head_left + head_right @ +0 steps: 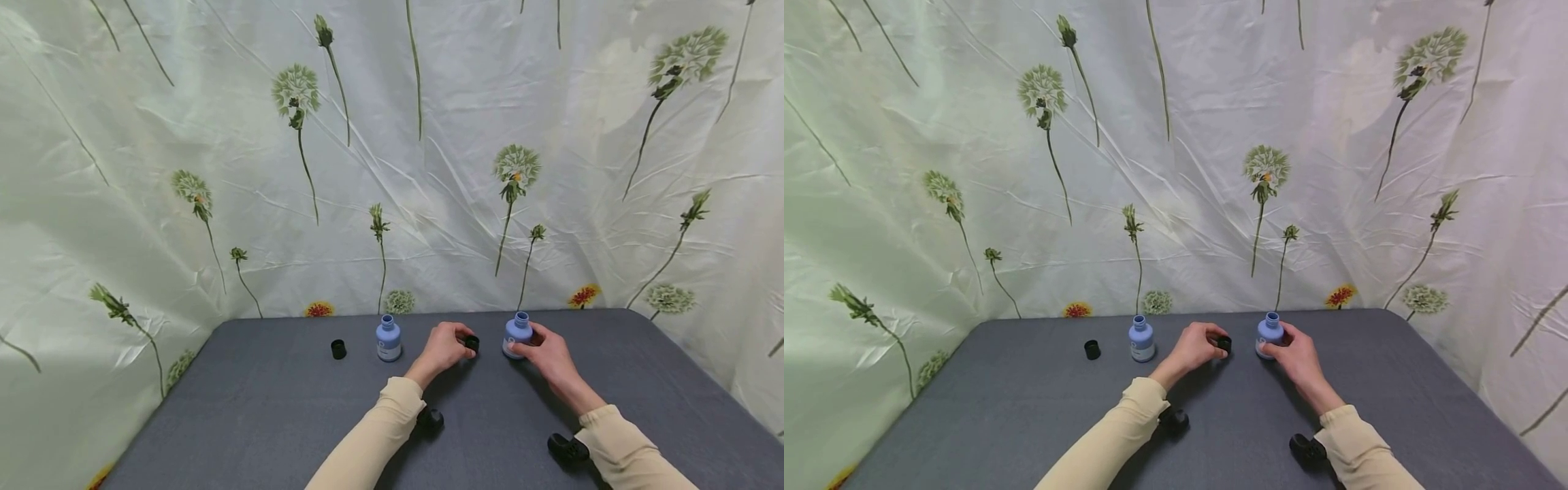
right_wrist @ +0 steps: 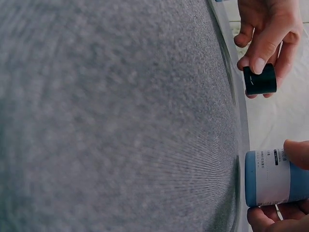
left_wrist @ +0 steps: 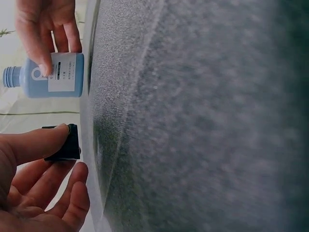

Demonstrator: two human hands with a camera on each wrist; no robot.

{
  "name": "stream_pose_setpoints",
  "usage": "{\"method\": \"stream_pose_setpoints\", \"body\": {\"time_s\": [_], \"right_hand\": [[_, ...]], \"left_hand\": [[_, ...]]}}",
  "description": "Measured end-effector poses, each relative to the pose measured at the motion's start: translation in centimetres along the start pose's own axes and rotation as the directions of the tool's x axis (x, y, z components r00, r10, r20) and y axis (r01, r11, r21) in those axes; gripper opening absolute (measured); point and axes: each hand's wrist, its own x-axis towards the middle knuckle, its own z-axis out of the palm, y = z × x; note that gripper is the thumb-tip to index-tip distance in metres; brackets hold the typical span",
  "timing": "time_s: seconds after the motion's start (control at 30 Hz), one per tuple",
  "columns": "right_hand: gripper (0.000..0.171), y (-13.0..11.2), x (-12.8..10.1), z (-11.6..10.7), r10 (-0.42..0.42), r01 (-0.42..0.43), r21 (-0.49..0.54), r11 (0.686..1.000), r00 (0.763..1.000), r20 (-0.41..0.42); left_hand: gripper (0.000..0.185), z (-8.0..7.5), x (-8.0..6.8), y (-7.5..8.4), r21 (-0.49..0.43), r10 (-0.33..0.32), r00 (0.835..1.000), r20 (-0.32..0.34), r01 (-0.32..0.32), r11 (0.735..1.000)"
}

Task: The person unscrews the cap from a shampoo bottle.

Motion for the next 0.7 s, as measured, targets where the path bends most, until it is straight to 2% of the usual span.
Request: {"method": "stream_pose_setpoints", "body": {"time_s": [0.23,0.33,0.7], "right_hand": [[0.066,0.14,0.39,0.12,-0.007,0.007,-0.027,1.000,1.000,-0.001],[0.065,0.24,0.52,0.14,-0.020,0.020,-0.039,0.999,1.000,-0.004],[0.065,0.31,0.68,-0.24,-0.048,0.049,-0.051,0.997,0.999,0.016]], "left_hand": [[0.027,0.33,0.64,0.53,0.016,-0.028,0.999,0.025,0.027,0.999],[0.025,0.41,0.69,0.66,0.009,-0.019,0.999,0.027,0.018,1.000],[0.024,0.13,0.91,-0.01,-0.043,-0.041,0.996,0.082,0.045,0.998]]}}
